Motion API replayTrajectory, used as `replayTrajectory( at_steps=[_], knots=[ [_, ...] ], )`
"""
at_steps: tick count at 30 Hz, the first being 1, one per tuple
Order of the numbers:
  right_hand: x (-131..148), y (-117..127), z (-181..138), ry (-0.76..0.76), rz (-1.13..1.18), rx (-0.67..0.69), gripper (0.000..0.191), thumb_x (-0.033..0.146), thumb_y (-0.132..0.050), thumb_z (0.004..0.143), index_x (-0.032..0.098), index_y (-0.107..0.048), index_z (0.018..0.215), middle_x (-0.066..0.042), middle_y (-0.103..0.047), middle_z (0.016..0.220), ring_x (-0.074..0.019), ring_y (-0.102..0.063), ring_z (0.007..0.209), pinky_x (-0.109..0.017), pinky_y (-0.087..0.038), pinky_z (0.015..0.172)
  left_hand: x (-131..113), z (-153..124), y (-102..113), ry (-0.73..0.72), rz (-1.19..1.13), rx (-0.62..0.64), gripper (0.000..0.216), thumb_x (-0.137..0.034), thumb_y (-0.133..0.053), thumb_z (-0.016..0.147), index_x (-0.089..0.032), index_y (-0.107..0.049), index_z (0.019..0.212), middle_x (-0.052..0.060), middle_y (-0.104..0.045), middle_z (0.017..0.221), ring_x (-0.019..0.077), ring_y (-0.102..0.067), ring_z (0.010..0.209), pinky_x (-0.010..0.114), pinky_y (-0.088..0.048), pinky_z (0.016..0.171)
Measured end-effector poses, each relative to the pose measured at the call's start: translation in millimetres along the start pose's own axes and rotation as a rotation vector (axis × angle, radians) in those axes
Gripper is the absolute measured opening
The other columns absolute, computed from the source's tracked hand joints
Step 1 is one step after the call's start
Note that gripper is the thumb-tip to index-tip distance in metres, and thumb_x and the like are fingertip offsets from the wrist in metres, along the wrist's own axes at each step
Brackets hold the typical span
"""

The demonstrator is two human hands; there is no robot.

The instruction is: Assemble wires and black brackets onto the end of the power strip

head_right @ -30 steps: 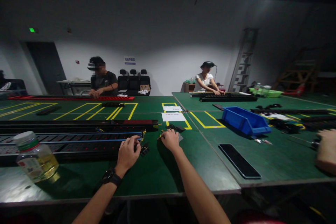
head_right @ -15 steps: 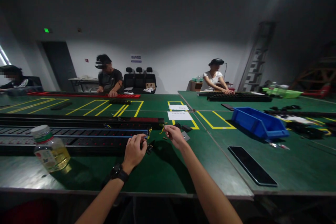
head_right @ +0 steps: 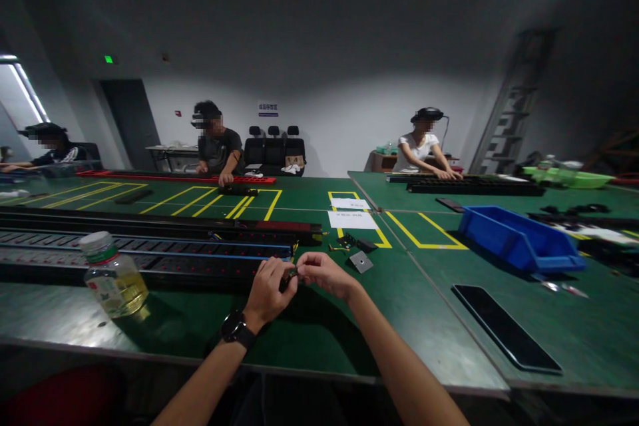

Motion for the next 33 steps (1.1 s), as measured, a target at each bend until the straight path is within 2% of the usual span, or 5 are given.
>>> replayTrajectory(
  at_steps=[3, 13, 26, 33],
  knots=[
    [0.8, -0.2, -1.1, -0.007, 0.013, -0.017, 0.035, 0.037, -0.095, 0.068, 0.017, -0.071, 0.083, 0.002, -0.064, 0.074, -0.0082, -0.053, 0.060, -0.021, -0.041, 0.060, -1.4, 0.2, -1.0, -0.017, -0.005, 0.014, 0.016, -0.026, -0.052, 0.098, -0.022, -0.067, 0.093, 0.007, -0.070, 0.091, 0.0241, -0.063, 0.091, 0.041, -0.047, 0.090],
    [6.1, -6.5, -3.0, -0.016, -0.002, -0.007, 0.034, 0.038, -0.094, 0.070, 0.017, -0.070, 0.084, 0.002, -0.063, 0.072, -0.0079, -0.052, 0.059, -0.020, -0.040, 0.057, 0.6, -0.7, -0.4, 0.009, -0.083, 0.005, 0.015, -0.026, -0.051, 0.096, -0.022, -0.062, 0.087, 0.006, -0.069, 0.086, 0.0226, -0.061, 0.085, 0.041, -0.046, 0.085],
    [-5.7, 2.0, 2.7, -0.029, 0.025, -0.047, 0.042, 0.040, -0.096, 0.068, 0.016, -0.069, 0.090, 0.002, -0.065, 0.070, -0.0079, -0.057, 0.060, -0.017, -0.037, 0.053, 1.0, -0.3, -1.3, 0.000, -0.095, -0.012, 0.014, -0.023, -0.051, 0.097, -0.022, -0.058, 0.084, 0.004, -0.064, 0.083, 0.0218, -0.058, 0.083, 0.039, -0.043, 0.081],
    [-7.7, 0.8, 2.4, -0.064, -0.003, -0.069, 0.043, 0.044, -0.095, 0.069, 0.017, -0.069, 0.090, 0.003, -0.063, 0.066, -0.0070, -0.052, 0.056, -0.017, -0.033, 0.050, 2.7, -0.4, -1.2, 0.015, -0.097, -0.009, 0.013, -0.023, -0.051, 0.096, -0.022, -0.058, 0.084, 0.003, -0.064, 0.083, 0.0214, -0.058, 0.082, 0.039, -0.043, 0.081]
  ],
)
Point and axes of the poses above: each hand's wrist, its own z-axis towards the middle knuckle, its own y-axis out of the back of the hand, x = y × z, the point moved 7 cm from there along z, towards the middle knuckle
